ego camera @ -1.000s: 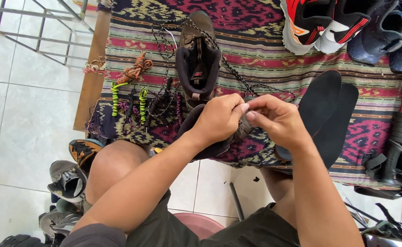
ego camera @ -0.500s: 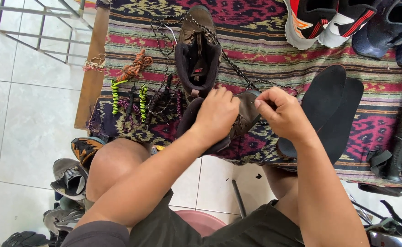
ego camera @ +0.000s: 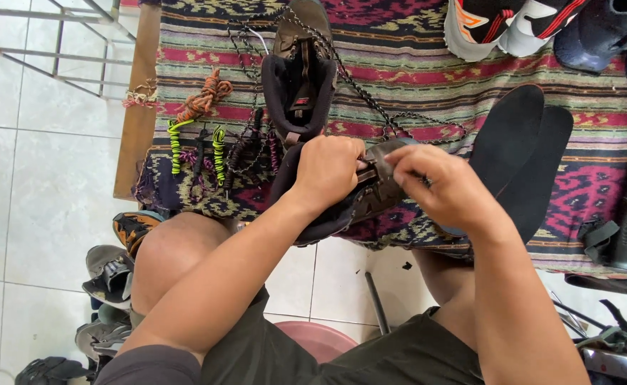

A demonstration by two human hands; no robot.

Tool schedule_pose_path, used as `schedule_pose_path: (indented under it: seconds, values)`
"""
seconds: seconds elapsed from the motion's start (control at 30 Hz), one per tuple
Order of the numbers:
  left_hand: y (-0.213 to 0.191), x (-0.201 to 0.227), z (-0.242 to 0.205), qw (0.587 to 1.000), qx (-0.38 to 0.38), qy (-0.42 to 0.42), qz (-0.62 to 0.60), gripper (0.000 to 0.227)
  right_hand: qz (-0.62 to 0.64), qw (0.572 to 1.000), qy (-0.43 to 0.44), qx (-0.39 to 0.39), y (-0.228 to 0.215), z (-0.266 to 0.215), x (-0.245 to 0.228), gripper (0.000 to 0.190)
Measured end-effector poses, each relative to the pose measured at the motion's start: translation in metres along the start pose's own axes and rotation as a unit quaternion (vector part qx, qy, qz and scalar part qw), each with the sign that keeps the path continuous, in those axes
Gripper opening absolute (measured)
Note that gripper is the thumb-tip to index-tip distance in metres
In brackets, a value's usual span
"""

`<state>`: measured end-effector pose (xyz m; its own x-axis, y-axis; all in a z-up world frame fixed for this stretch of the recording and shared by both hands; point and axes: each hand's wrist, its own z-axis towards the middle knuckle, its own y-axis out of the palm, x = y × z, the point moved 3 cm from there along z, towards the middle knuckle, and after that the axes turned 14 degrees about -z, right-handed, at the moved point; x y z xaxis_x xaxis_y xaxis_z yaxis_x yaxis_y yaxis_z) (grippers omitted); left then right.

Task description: The person removes a chain from a brown boot and places it on the table. They then pick up a pair of grey sneakers, remove the insoles, and proceed to untie the laces on both shoes.

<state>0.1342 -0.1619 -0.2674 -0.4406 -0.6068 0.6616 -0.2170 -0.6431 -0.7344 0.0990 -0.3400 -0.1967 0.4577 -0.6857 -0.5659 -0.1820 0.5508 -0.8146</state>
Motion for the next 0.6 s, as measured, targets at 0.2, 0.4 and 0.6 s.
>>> schedule_pose_path:
  seconds: [0.2,0.4,0.6]
  values:
    - [0.002,0.002,0.003,0.999,0.031,0.032,0.025,0.006,-0.125,0.986,-0.096,0.053,0.03,-0.011,0.003,0.003]
    - [0.007,0.002,0.006,0.995,0.073,0.063,0.039,0.008,-0.19,0.972,-0.112,0.081,0.045,-0.015,0.014,0.007]
    - [0.033,-0.009,0.014,0.986,0.116,0.081,0.094,0.007,-0.18,0.974,-0.106,0.085,0.048,-0.013,0.015,0.007]
